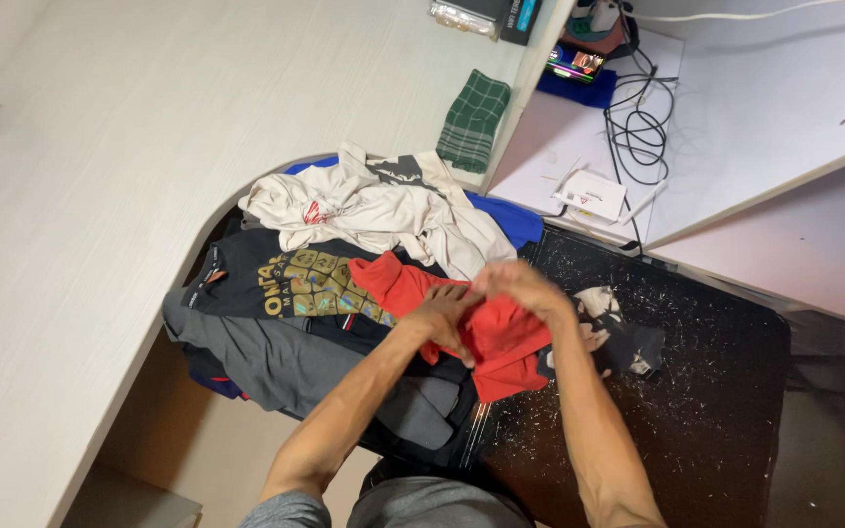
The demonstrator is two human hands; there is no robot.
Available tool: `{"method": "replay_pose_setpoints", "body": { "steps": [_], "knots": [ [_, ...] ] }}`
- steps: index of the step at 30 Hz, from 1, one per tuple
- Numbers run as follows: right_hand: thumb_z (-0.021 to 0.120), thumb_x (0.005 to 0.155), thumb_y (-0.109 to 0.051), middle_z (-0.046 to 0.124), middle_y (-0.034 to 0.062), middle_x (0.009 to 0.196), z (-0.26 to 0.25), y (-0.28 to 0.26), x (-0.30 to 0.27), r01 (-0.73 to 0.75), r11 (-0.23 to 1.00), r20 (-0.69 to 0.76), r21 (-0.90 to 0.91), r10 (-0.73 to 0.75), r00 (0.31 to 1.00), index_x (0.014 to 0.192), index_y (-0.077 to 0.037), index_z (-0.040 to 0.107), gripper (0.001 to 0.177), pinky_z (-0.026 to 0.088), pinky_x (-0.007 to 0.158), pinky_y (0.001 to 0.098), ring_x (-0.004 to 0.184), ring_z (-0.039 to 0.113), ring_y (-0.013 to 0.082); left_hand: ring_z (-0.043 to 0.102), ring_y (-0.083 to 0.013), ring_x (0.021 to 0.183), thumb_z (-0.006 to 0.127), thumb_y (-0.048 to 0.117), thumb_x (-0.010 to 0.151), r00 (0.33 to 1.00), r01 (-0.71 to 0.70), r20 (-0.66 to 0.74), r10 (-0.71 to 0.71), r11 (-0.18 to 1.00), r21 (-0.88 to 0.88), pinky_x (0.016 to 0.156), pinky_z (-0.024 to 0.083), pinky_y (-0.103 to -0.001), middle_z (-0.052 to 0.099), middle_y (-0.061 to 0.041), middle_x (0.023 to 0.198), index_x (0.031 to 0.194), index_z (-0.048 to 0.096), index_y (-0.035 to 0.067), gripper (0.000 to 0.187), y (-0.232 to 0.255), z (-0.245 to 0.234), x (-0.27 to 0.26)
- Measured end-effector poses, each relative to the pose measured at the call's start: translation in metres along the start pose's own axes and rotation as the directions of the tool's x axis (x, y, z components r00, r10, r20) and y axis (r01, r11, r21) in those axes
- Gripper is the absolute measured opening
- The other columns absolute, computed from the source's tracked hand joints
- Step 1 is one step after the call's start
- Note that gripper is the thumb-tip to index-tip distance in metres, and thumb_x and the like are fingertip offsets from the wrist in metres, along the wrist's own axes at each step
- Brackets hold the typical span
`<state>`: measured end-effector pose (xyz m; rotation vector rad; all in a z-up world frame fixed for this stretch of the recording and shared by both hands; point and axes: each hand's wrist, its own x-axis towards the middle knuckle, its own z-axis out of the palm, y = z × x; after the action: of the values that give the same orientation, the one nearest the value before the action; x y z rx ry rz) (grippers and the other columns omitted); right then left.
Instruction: The person unzips a suitcase, removes items of clothing one by one, and places them onto a table in a stack.
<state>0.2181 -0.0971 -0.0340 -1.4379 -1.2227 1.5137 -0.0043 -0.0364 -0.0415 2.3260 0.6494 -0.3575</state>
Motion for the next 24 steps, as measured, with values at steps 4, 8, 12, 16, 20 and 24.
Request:
{"method": "replay_pose_setpoints", "body": {
  "steps": [4,8,12,16,20,24],
  "knots": [
    [0.072,0.1,-0.025,0.06,-0.002,0.08,-0.012,-0.112,-0.029,0.406,0.883,-0.375,0.235,-0.303,0.876,0.103,-0.005,0.071,0.02,0.042,0.075,0.023,0.075,0.051,0.0107,0.054,-0.0309,0.138,0.067,0.023,0.086,0.941,-0.113,-0.338,0.012,0.953,-0.283,0.117,0.043,-0.043,0.062,-0.015,0.144,0.154,0.047,0.016,0.072,-0.018,-0.012,0.001],
    [0.077,0.101,-0.032,0.049,0.0093,0.108,-0.021,-0.155,-0.031,0.696,0.654,-0.484,0.296,-0.526,0.699,0.127,-0.001,0.051,0.048,0.04,0.091,0.03,0.094,0.045,0.0183,0.056,-0.03,0.129,0.048,0.005,0.095,0.85,-0.408,-0.512,0.122,0.768,-0.494,0.108,0.046,-0.043,0.06,-0.019,0.145,0.155,0.049,0.005,0.06,-0.043,-0.09,0.008],
    [0.08,0.088,-0.036,0.021,0.0165,0.155,-0.044,-0.123,0.019,0.452,0.89,-0.257,-0.055,-0.45,0.855,0.153,0.0,0.013,0.1,0.019,0.117,0.036,0.14,0.015,0.0275,0.052,-0.0199,0.137,0.036,0.034,0.111,0.905,-0.373,-0.411,-0.106,0.263,-0.89,0.113,0.043,-0.038,0.05,-0.009,0.157,0.157,0.041,0.013,0.051,-0.03,-0.193,-0.03],
    [0.087,0.062,-0.027,0.014,0.0208,0.173,0.029,-0.043,0.071,0.0,0.917,-0.185,-0.399,-0.08,0.98,0.166,-0.001,0.0,0.138,0.056,0.088,0.0431,0.119,0.062,0.0323,0.066,-0.0224,0.109,0.042,0.034,0.11,0.812,-0.583,-0.583,0.028,0.01,-0.812,0.093,0.058,-0.036,0.064,-0.015,0.126,0.156,0.036,0.017,0.05,-0.028,-0.257,-0.075],
    [0.089,0.076,-0.02,0.044,0.0264,0.154,0.076,-0.047,0.081,0.109,0.817,-0.219,-0.566,-0.277,0.935,0.156,-0.001,0.034,0.099,0.037,0.114,0.0428,0.139,0.047,0.0376,0.057,-0.0115,0.086,0.047,0.034,0.112,0.701,-0.676,-0.695,-0.16,0.158,-0.719,0.078,0.054,-0.029,0.057,-0.001,0.098,0.158,0.037,0.018,0.05,-0.064,-0.262,-0.074],
    [0.08,0.084,-0.022,0.067,0.0143,0.133,0.064,-0.115,0.078,-0.231,0.793,-0.462,-0.563,-0.071,0.884,0.139,-0.01,0.057,0.061,0.051,0.104,0.0387,0.126,0.064,0.0302,0.056,-0.0098,0.085,0.047,0.037,0.111,0.381,-0.769,-0.825,-0.417,0.353,-0.533,0.078,0.049,-0.025,0.056,0.0,0.098,0.144,0.06,0.007,0.046,-0.117,-0.249,-0.092]
  ]
}}
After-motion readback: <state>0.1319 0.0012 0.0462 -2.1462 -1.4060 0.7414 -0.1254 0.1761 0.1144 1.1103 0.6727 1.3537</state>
